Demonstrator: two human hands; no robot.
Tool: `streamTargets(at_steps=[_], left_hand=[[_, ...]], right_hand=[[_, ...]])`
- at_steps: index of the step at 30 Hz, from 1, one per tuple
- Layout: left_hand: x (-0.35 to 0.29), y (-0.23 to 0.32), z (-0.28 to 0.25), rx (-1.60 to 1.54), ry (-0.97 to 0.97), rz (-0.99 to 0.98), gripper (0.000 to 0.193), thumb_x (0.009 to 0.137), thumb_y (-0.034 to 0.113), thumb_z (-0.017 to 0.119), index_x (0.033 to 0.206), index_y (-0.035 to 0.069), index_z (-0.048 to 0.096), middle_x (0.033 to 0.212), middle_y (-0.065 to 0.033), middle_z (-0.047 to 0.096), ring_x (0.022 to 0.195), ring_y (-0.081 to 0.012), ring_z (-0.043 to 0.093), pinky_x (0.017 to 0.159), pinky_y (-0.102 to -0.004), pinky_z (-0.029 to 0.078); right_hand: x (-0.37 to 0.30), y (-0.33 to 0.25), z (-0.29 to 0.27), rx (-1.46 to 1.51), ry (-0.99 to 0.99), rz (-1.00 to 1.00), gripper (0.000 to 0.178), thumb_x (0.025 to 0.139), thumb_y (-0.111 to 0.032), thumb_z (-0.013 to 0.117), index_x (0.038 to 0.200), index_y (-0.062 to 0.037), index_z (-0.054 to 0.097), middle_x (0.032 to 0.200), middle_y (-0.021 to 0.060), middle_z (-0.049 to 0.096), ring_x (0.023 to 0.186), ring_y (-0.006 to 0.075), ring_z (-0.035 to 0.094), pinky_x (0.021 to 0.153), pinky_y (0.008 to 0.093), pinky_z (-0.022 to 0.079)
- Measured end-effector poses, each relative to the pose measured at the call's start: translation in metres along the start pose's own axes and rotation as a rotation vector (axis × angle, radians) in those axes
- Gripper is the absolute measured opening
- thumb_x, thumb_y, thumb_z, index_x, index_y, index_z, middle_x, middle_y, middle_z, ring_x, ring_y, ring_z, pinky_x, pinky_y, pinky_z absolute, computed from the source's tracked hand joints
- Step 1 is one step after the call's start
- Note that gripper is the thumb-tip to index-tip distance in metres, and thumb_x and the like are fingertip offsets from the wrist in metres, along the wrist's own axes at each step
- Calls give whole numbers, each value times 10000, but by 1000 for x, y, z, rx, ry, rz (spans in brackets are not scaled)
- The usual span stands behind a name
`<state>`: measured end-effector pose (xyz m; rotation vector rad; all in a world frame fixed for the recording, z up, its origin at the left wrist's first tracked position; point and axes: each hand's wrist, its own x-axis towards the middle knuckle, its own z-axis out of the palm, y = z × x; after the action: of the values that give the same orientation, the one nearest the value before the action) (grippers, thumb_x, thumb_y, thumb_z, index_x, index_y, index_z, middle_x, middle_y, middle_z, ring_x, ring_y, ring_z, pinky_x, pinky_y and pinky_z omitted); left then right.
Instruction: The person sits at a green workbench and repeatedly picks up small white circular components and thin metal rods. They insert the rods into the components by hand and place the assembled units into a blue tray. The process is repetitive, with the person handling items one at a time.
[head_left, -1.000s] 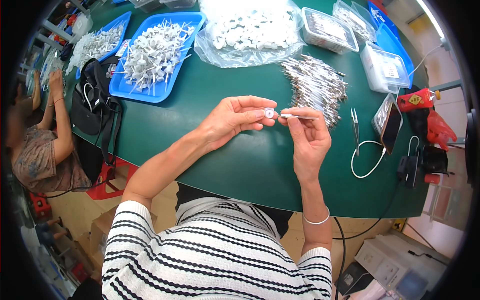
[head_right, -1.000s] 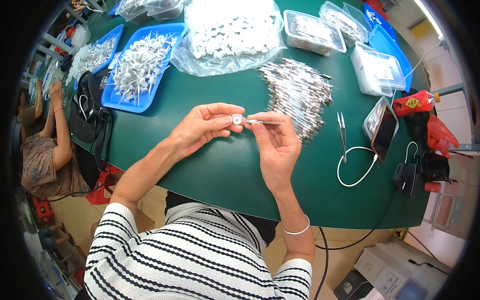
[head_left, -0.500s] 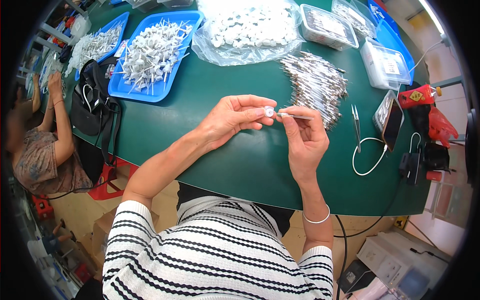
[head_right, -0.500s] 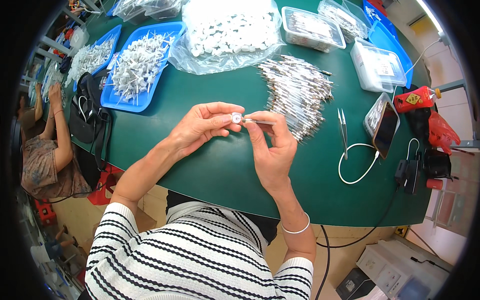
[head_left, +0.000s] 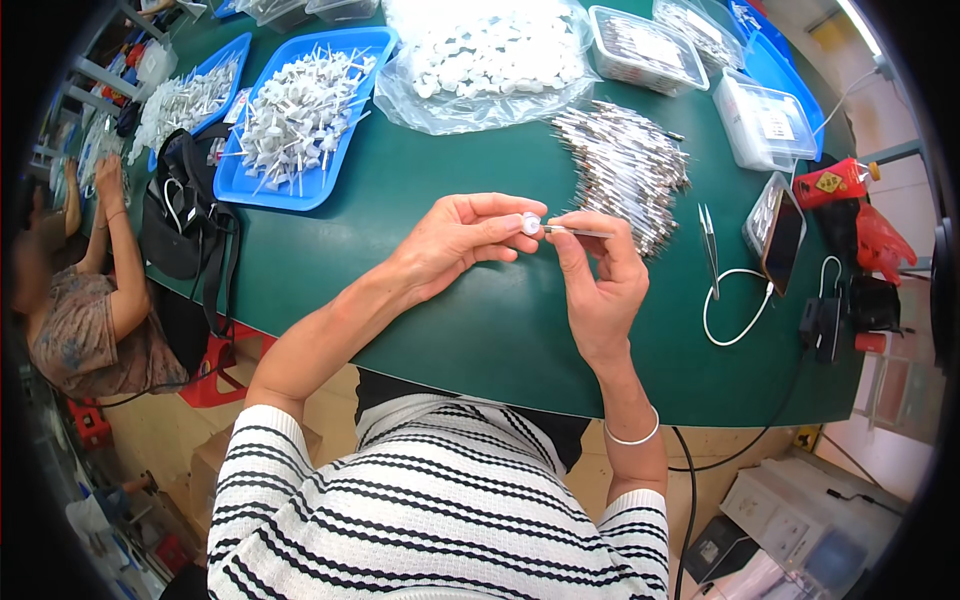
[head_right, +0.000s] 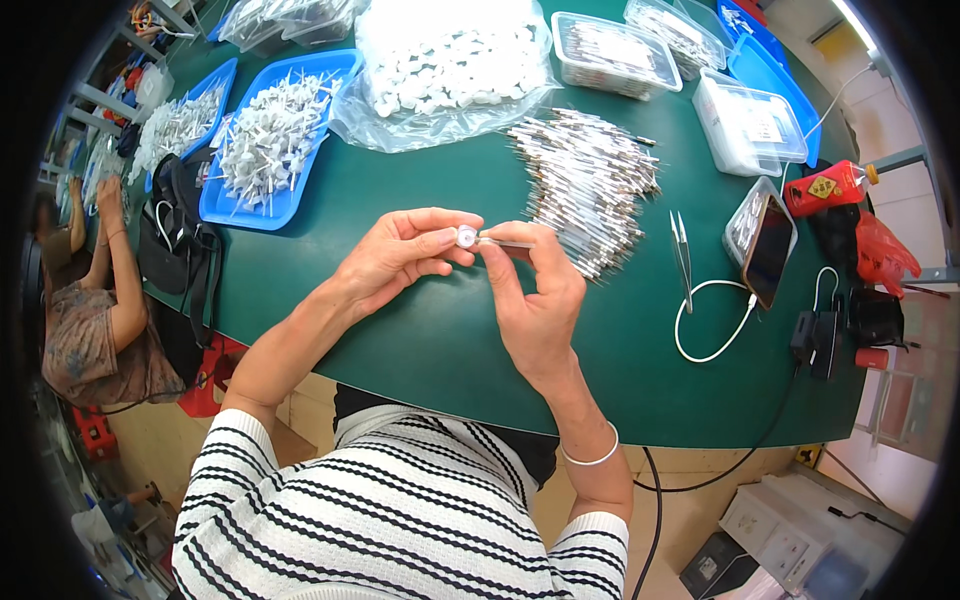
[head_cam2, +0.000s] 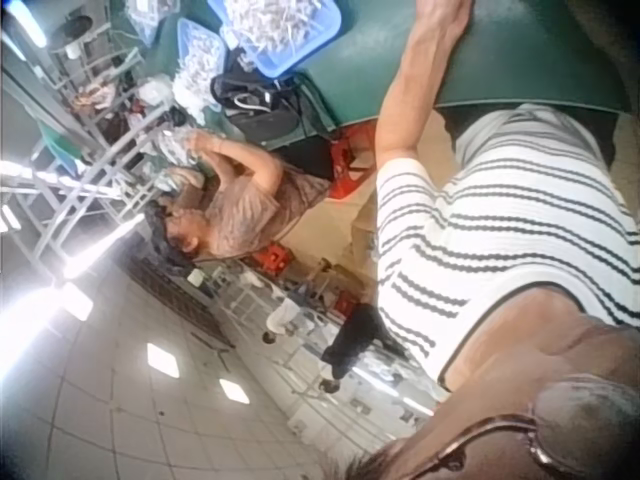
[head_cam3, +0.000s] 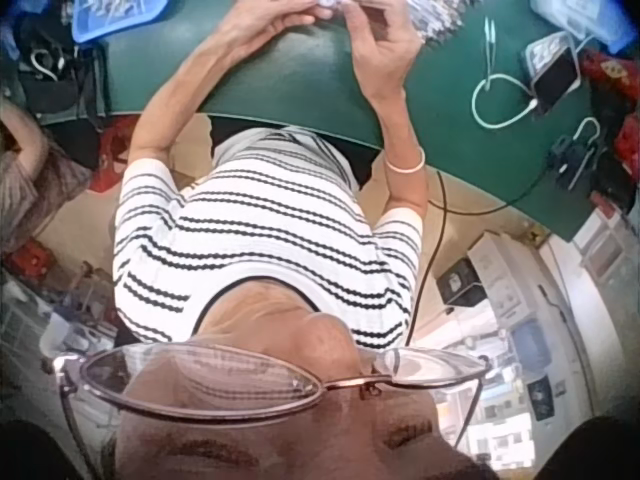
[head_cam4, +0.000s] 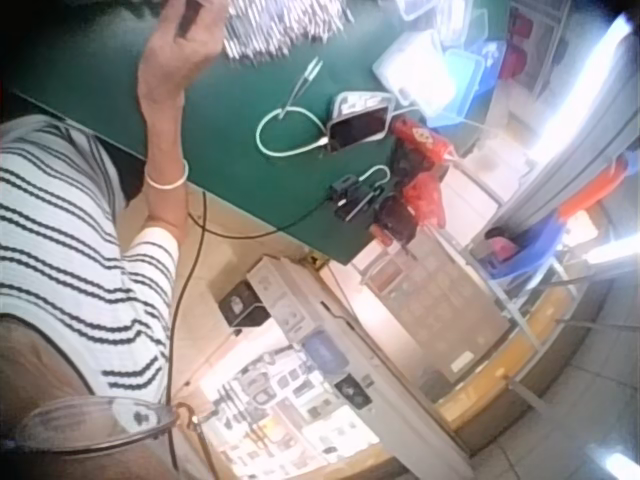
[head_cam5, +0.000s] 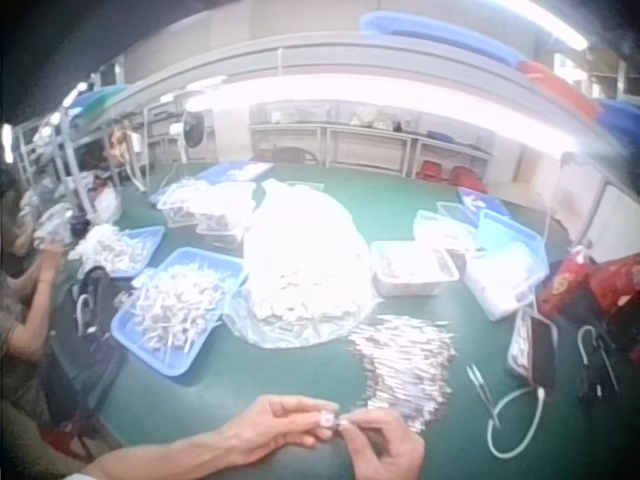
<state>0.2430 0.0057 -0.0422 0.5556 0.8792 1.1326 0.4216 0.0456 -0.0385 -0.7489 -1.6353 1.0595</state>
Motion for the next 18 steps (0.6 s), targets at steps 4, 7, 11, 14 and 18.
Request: streamTargets(at_steps=[4,7,11,14,18], left_hand=[[0,0,0,6,5,-7,326,922,130,598,1205,-30,582,1029,-103,662,908,-143,663,760,-196,565],[0,0,-1,2,6,-6,323,925,131,593,1204,-32,582,1027,-103,662,908,-143,662,760,-197,565],[0,0,0,-11,6,-10,319,929,133,586,1201,-33,583,1021,-101,663,902,-140,663,757,-197,565],[1,-1,0,-21,5,-22,316,933,135,581,1200,-33,583,1016,-98,664,900,-137,663,754,-197,564],[1,0,0,-28,8,-34,314,937,138,575,1200,-33,583,1011,-95,666,901,-134,663,751,-197,562]], right_hand=[[1,-1,0,-21,-6,-14,105,854,-17,654,948,5,614,860,78,654,771,163,659,716,272,522],[1,-2,0,-37,-13,-19,103,856,-21,652,947,5,613,852,81,653,766,168,661,708,273,520],[2,-3,-1,-48,-26,-16,100,855,-21,651,944,4,613,845,83,651,761,176,663,698,275,519],[2,-3,-1,-55,-26,-14,99,853,-17,651,944,-2,615,840,82,651,756,180,664,690,277,517],[2,-4,-1,-83,-24,-41,102,850,-17,653,944,-7,615,842,83,652,748,185,666,675,278,514]])
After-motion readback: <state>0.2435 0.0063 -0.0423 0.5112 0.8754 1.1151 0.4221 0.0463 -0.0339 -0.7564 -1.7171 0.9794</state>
